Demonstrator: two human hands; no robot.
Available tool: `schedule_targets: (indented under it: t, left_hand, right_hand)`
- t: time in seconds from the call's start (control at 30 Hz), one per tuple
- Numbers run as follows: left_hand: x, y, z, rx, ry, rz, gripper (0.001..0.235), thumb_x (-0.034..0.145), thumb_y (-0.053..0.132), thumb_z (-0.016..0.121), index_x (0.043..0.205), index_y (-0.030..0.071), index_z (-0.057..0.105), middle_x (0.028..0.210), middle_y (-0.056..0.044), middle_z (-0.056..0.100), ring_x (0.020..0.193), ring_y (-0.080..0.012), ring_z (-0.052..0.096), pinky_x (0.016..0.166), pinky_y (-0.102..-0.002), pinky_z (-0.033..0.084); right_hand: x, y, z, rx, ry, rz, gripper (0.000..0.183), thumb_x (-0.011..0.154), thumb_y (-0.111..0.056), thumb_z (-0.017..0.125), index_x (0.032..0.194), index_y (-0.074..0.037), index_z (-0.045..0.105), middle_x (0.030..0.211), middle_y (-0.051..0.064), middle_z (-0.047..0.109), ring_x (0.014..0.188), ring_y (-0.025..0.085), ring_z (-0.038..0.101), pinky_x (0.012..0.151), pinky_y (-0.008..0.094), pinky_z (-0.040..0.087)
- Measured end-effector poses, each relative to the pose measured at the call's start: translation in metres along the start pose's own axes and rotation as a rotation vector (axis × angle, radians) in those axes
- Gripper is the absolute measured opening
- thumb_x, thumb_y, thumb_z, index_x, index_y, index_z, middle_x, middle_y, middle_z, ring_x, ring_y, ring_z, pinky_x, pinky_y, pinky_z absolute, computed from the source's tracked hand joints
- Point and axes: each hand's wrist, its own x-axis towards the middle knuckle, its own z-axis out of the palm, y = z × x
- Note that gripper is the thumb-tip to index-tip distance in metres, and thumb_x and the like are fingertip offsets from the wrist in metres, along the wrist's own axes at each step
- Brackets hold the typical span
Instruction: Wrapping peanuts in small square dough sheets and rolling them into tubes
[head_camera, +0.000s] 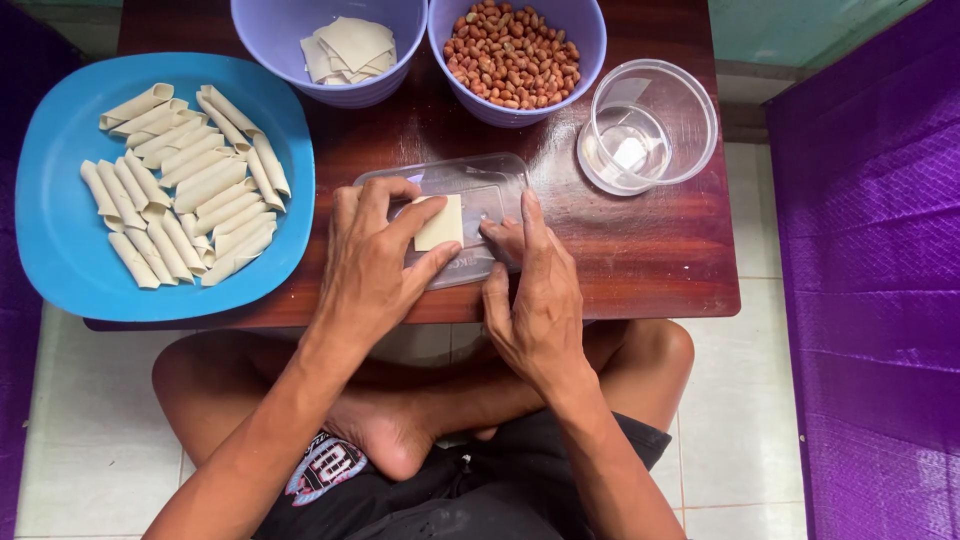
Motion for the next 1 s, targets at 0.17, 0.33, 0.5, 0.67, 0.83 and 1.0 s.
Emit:
schedule_targets:
  t: [0.17, 0.33, 0.5, 0.67, 0.83, 1.0]
  left_hand:
    - [0.004, 0.013, 0.001, -0.012, 0.033, -0.052, 0.037, 0.094, 0.041, 0.076, 0.118, 0.012, 0.074, 0.115, -0.007, 0.054, 0.111, -0.0338, 0.049, 0.098, -0.046, 0.044]
    - [0.002, 0.006, 0.007, -0.021, 0.074, -0.045, 0.023, 0.097, 0.031, 0.072, 0.114, 0.014, 0.076, 0.113, -0.005, 0.056, 0.110, -0.0324, 0.051, 0.098, -0.045, 0.044]
    - [-0.001, 0.001, 0.014, -0.026, 0.135, -0.077, 0.022, 0.096, 0.030, 0.075, 0.112, 0.014, 0.077, 0.113, -0.003, 0.059, 0.112, -0.0304, 0.054, 0.098, -0.042, 0.046]
    - [0.000, 0.004, 0.010, -0.065, 0.143, -0.087, 0.020, 0.096, 0.026, 0.075, 0.109, 0.011, 0.077, 0.111, -0.005, 0.059, 0.110, -0.0311, 0.053, 0.098, -0.042, 0.047]
    - [0.001, 0.006, 0.008, -0.066, 0.154, -0.081, 0.020, 0.095, 0.023, 0.074, 0.108, 0.009, 0.077, 0.110, -0.007, 0.059, 0.109, -0.0321, 0.053, 0.096, -0.044, 0.047]
    - [0.000, 0.006, 0.010, -0.065, 0.162, -0.086, 0.019, 0.094, 0.023, 0.075, 0.107, 0.008, 0.077, 0.110, -0.007, 0.058, 0.109, -0.0322, 0.054, 0.096, -0.044, 0.048]
  right_hand:
    - [-0.004, -0.001, -0.001, -0.029, -0.016, 0.013, 0.068, 0.092, -0.006, 0.058, 0.155, 0.006, 0.034, 0.125, 0.004, 0.074, 0.122, 0.025, 0.068, 0.114, 0.040, 0.042]
    - [0.009, -0.009, -0.001, -0.056, -0.082, 0.056, 0.071, 0.094, -0.010, 0.058, 0.158, 0.003, 0.031, 0.125, 0.004, 0.073, 0.129, 0.027, 0.061, 0.117, 0.044, 0.035]
    - [0.026, -0.013, 0.015, -0.098, -0.213, -0.010, 0.074, 0.091, -0.004, 0.054, 0.160, 0.000, 0.029, 0.151, 0.012, 0.057, 0.143, 0.034, 0.046, 0.119, 0.057, 0.027]
    - [0.007, -0.009, 0.013, -0.178, -0.216, -0.057, 0.069, 0.090, -0.005, 0.052, 0.157, 0.000, 0.035, 0.153, 0.010, 0.056, 0.141, 0.032, 0.051, 0.121, 0.052, 0.026]
    - [-0.011, -0.008, 0.006, -0.186, -0.212, -0.080, 0.067, 0.090, -0.007, 0.052, 0.155, -0.001, 0.038, 0.150, 0.006, 0.059, 0.142, 0.028, 0.051, 0.123, 0.047, 0.025]
    - [0.004, 0.001, 0.018, -0.177, -0.205, -0.091, 0.058, 0.091, -0.007, 0.053, 0.149, -0.002, 0.049, 0.155, 0.011, 0.053, 0.143, 0.031, 0.050, 0.120, 0.049, 0.027]
